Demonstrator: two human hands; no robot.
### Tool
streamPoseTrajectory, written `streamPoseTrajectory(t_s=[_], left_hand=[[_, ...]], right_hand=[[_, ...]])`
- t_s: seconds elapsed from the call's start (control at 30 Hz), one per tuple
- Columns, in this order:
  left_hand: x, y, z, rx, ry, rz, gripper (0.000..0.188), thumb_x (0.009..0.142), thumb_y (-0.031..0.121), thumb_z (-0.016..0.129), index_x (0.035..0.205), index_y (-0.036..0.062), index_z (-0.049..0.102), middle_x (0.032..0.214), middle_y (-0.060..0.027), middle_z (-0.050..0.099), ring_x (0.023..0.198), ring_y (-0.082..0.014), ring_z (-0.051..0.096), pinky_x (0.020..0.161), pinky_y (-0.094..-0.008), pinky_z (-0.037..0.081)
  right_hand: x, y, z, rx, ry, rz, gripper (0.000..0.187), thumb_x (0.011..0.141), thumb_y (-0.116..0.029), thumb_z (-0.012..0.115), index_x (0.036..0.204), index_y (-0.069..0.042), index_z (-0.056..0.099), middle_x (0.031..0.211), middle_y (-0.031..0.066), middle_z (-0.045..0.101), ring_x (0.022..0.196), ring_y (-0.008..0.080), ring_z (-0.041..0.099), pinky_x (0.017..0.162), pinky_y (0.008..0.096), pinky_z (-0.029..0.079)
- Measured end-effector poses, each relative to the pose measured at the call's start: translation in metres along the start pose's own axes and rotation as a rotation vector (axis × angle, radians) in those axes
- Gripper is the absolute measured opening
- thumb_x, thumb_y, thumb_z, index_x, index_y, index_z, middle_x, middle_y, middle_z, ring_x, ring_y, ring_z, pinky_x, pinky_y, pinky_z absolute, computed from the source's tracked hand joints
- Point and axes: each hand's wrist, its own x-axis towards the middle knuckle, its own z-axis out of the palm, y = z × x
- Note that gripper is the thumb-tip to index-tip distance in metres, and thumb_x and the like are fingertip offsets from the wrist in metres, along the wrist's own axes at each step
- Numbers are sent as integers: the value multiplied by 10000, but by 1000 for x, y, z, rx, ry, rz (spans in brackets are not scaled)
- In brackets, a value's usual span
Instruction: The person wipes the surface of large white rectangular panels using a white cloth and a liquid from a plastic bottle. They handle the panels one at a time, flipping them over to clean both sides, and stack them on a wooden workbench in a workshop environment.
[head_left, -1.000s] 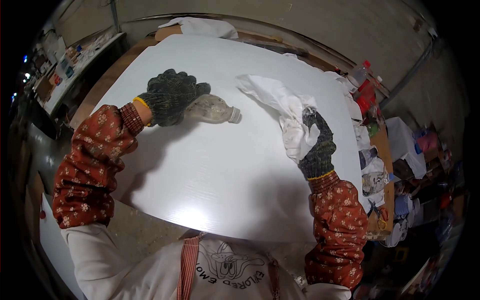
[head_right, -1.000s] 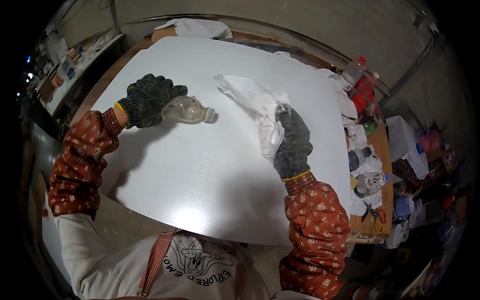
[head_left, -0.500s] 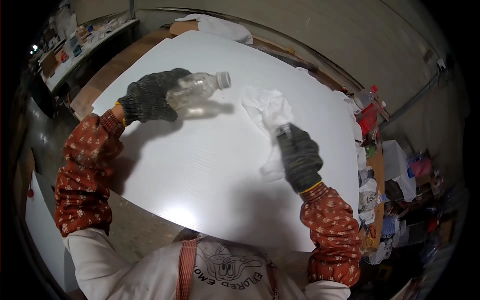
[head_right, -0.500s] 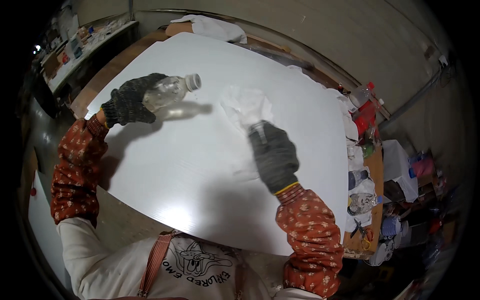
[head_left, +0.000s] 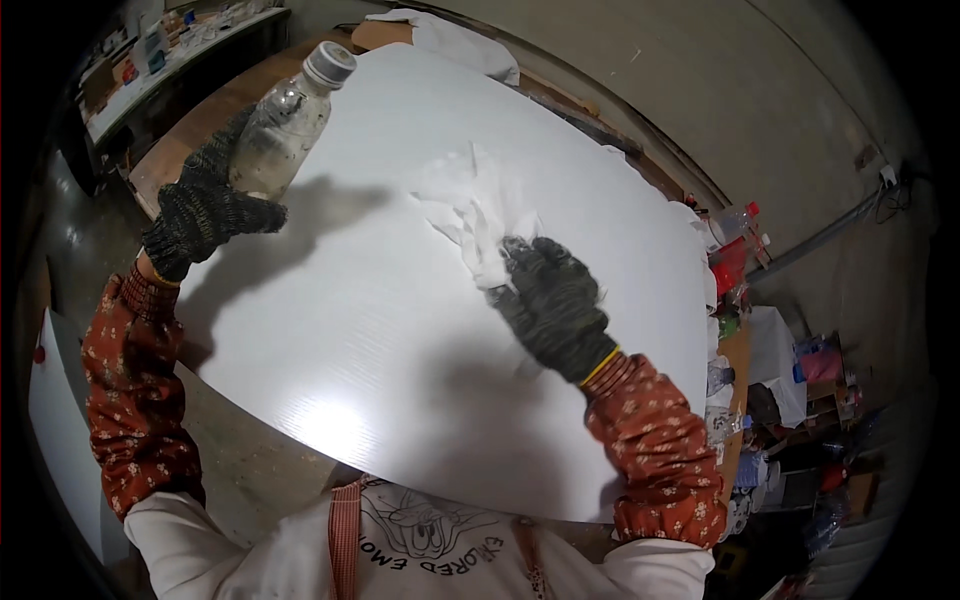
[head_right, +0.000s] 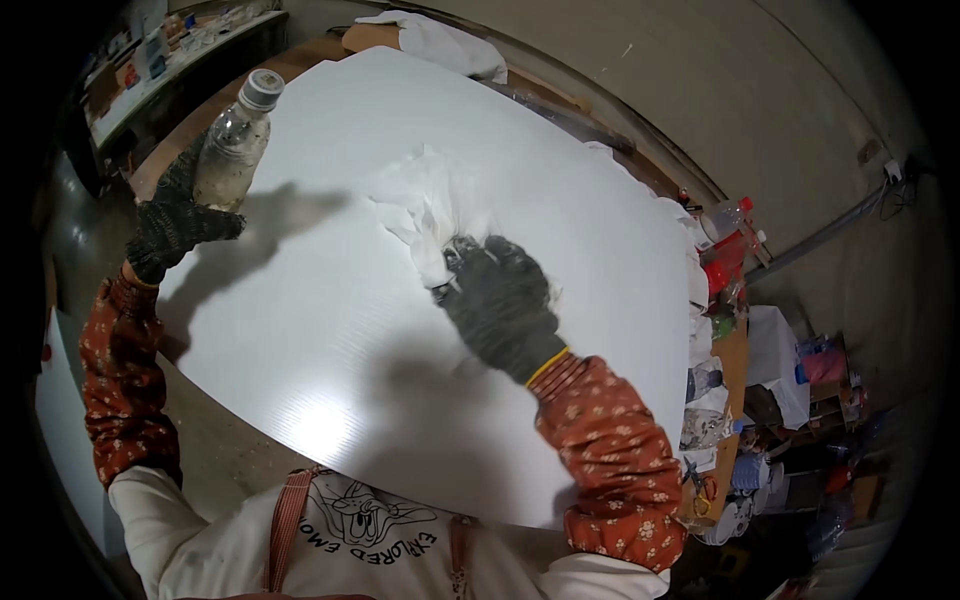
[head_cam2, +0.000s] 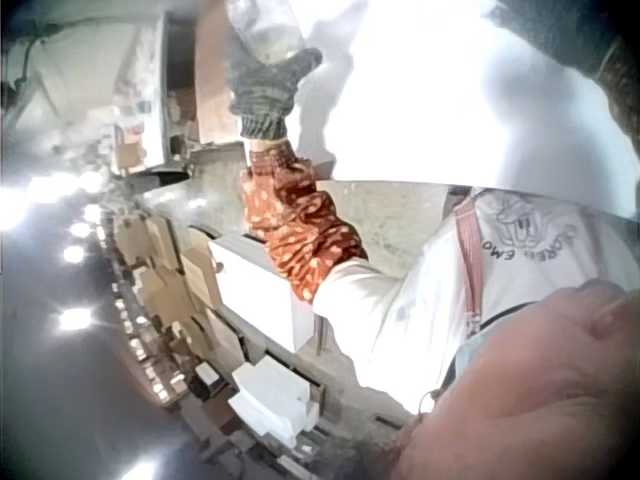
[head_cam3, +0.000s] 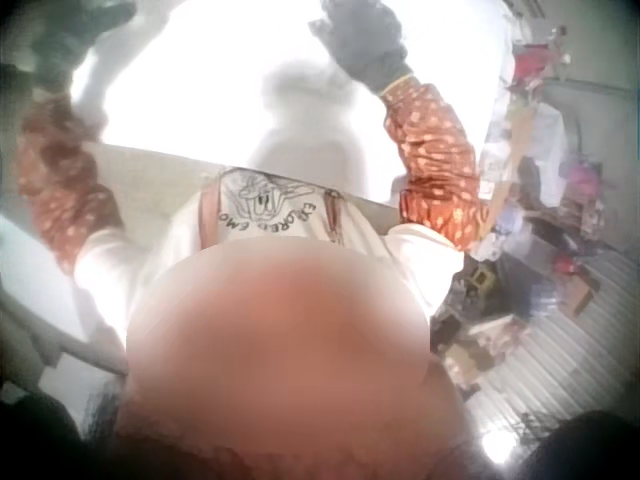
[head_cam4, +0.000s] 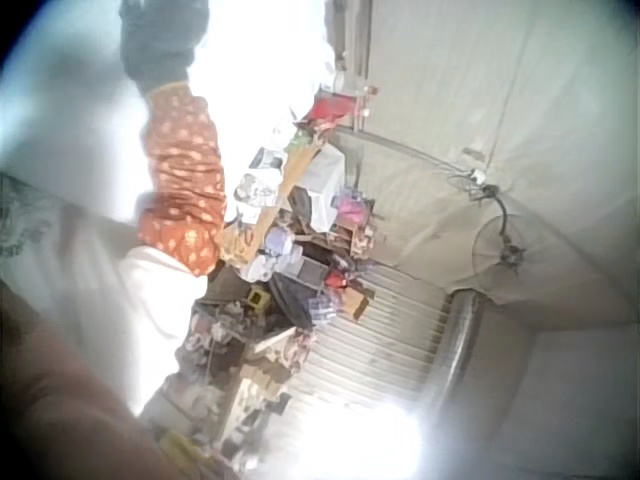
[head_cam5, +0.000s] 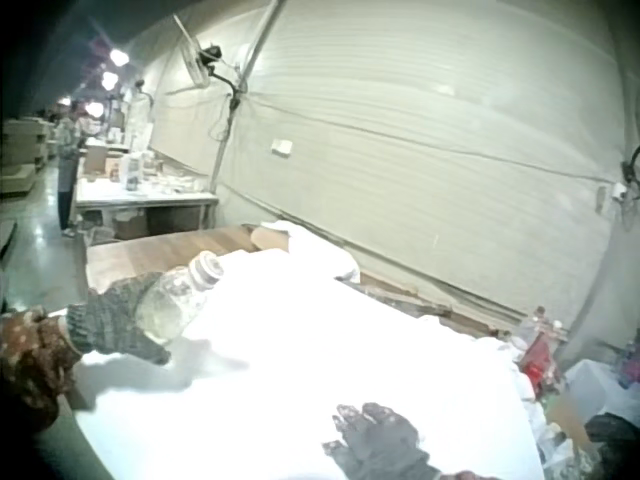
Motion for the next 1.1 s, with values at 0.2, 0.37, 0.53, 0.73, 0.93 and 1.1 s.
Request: streamPoseTrajectory(t_s=[0.2, 0.37, 0.53, 0.73, 0.93, 1.1], left_hand=[[-10, 29, -25, 72, -32, -286, 774, 628, 134, 833, 1281, 15, 434, 1153, -110, 575, 1020, -183, 562, 848, -328, 502], [-12, 18, -27, -21, 61, -200, 727, 644, 157, 829, 1254, 0, 465, 1055, -103, 617, 924, -182, 594, 792, -324, 519], [-24, 21, -31, -23, 211, 99, 707, 650, 169, 830, 1238, -10, 481, 996, -102, 639, 865, -172, 610, 746, -315, 529], [-14, 17, -23, 15, 72, -260, 850, 586, 250, 870, 1277, -6, 445, 1114, -140, 598, 981, -221, 586, 837, -336, 510], [20, -15, 14, -4, -3, 1, 907, 550, 308, 874, 1276, -9, 434, 1142, -141, 580, 1029, -232, 571, 875, -351, 501], [0, 0, 0, 72, 21, 82, 758, 641, 265, 786, 1255, -22, 448, 1123, -139, 582, 996, -220, 573, 851, -331, 502]], right_hand=[[-51, 125, 23, -226, -44, 315, 493, 859, -424, 560, 1210, -80, 523, 1132, 164, 572, 1012, 328, 531, 876, 493, 413], [-7, -10, 25, -87, 5, -113, 410, 897, -409, 481, 1220, -164, 541, 1319, 86, 514, 1225, 307, 450, 1002, 465, 337], [-28, 105, 16, -440, 46, -230, 490, 868, -396, 539, 1246, -87, 505, 1282, 158, 500, 1149, 332, 472, 929, 469, 388], [-2, 48, 20, -65, 32, 211, 510, 874, -409, 537, 1250, -67, 495, 1265, 155, 510, 1103, 357, 498, 933, 457, 397], [-33, 70, -29, 173, -102, 482, 502, 848, -418, 573, 1195, -56, 534, 1185, 153, 577, 1036, 321, 572, 869, 410, 463], [-63, 84, -92, 257, 195, 308, 548, 859, -281, 660, 1323, -56, 472, 1272, 165, 551, 1158, 255, 548, 969, 330, 445]])
